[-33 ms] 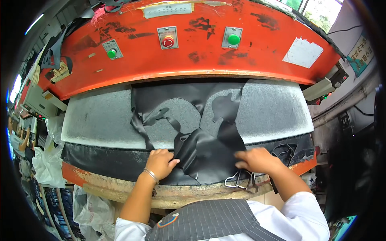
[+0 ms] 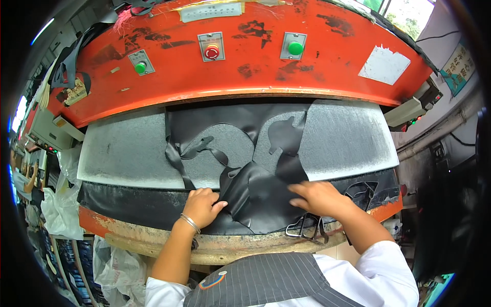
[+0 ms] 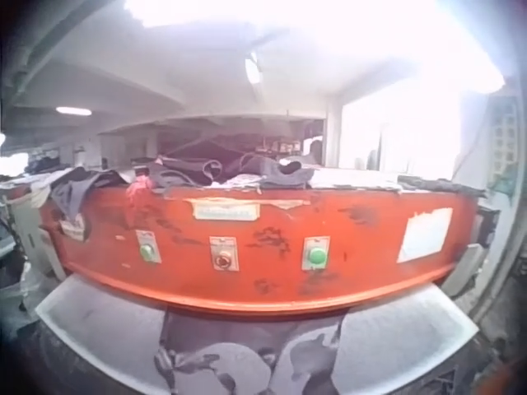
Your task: Cutting shoe components from leather sheets using a hydraulic clicker press and metal dies.
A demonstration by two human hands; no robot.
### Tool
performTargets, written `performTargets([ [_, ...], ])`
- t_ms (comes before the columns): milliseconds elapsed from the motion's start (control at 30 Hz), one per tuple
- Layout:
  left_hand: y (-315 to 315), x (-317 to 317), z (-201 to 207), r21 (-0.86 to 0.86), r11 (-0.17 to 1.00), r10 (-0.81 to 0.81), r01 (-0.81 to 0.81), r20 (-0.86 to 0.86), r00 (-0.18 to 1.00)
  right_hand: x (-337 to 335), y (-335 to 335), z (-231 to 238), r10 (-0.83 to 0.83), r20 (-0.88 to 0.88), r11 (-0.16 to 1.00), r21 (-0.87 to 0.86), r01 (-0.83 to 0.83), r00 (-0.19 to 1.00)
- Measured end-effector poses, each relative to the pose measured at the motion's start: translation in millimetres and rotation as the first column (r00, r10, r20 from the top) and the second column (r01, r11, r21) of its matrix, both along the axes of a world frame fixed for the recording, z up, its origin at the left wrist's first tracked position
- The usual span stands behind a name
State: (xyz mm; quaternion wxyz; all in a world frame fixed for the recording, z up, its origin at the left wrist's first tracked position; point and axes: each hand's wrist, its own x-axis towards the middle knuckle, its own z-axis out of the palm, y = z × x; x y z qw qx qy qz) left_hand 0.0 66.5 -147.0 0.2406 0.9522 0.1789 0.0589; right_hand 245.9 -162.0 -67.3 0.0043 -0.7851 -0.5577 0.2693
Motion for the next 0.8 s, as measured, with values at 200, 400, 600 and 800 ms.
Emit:
performTargets([
  [200,17.9,38.5,52.1,0.136,0.990,0.033,-0.020,-0.093,0.995,2.7,111.9,-75.5,0.071,0.291,0.656,0.707,-0.264,0.954],
  [400,53.5,161.0,27.1,-0.063,0.997,-0.026,0.045,0.278,0.960,-7.5,137.9,-100.5,0.159,0.175,0.733,0.638,-0.235,0.972],
  [600,43.5,233.1,-25.1,0.265,0.961,0.122,-0.073,-0.175,0.977,-17.9,116.4,-91.0,-0.029,-0.104,0.807,0.584,0.084,0.994],
  [800,53.9,236.0,-25.2,0.273,0.959,0.131,-0.080,-0.174,0.976,-85.4,62.7,-53.4,0.241,0.012,0.824,0.525,-0.211,0.970],
])
